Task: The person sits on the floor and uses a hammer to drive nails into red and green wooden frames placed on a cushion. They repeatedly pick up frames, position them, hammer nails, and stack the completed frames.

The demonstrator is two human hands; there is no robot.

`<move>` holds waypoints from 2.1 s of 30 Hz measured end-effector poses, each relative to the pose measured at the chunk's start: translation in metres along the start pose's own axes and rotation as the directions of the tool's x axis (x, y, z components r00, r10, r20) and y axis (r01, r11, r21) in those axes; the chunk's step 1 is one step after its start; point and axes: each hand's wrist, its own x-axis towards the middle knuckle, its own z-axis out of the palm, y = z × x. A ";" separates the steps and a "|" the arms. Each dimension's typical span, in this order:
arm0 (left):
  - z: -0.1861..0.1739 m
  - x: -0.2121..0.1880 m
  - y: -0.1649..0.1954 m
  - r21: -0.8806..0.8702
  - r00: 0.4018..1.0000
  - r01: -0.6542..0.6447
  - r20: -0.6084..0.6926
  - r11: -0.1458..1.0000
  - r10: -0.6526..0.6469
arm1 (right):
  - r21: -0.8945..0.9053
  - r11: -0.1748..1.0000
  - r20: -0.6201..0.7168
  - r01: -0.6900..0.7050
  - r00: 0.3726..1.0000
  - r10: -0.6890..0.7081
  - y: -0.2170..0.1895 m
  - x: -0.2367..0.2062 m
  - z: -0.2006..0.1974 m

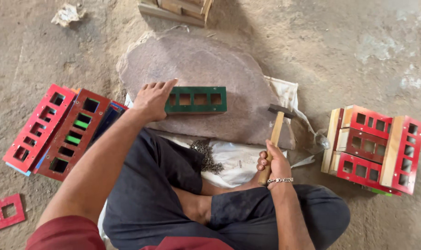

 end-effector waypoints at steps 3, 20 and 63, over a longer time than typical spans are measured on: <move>0.000 0.010 0.023 0.009 0.993 0.014 0.118 1.000 -0.015 | 0.046 0.999 0.023 -0.021 1.000 0.019 0.002 0.005 -0.004; 0.176 -0.059 0.137 0.021 0.870 -0.488 0.087 0.873 0.485 | 0.042 0.999 0.011 -0.028 1.000 0.028 0.000 0.005 -0.003; 0.097 0.068 0.064 -0.584 0.756 -0.272 -0.622 0.765 -0.206 | -0.577 0.567 0.237 0.588 0.785 -0.572 0.004 -0.075 0.035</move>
